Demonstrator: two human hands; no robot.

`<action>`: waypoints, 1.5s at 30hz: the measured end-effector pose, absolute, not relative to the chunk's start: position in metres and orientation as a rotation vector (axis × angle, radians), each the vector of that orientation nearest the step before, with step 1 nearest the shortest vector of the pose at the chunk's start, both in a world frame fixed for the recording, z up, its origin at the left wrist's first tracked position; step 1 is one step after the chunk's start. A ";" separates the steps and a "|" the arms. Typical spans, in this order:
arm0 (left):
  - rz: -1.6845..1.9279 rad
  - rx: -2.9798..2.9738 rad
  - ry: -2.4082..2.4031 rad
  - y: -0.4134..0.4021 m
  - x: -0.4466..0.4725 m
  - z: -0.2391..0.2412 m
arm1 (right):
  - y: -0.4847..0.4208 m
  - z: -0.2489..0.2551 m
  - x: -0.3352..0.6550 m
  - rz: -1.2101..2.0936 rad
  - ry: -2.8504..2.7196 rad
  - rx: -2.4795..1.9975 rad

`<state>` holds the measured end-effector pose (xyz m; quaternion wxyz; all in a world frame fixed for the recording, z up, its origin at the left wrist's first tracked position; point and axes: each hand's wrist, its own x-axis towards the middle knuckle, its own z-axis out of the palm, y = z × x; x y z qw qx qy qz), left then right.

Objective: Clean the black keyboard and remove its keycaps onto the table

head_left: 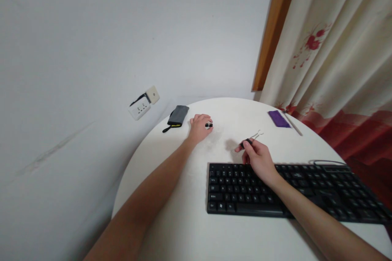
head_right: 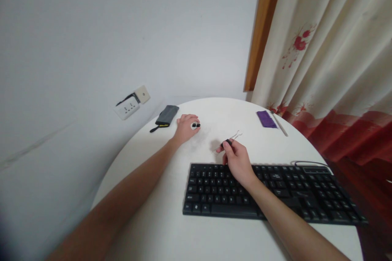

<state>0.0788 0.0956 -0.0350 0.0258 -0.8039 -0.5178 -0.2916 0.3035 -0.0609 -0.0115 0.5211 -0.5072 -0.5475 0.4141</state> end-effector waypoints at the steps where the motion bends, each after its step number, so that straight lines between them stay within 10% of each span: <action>1: -0.903 -2.481 -1.600 0.095 0.079 -0.035 | -0.061 -0.012 0.303 0.993 -1.313 -1.214; 45: -0.817 -2.352 -1.811 0.098 0.084 -0.036 | -0.060 -0.016 0.305 0.972 -1.340 -1.224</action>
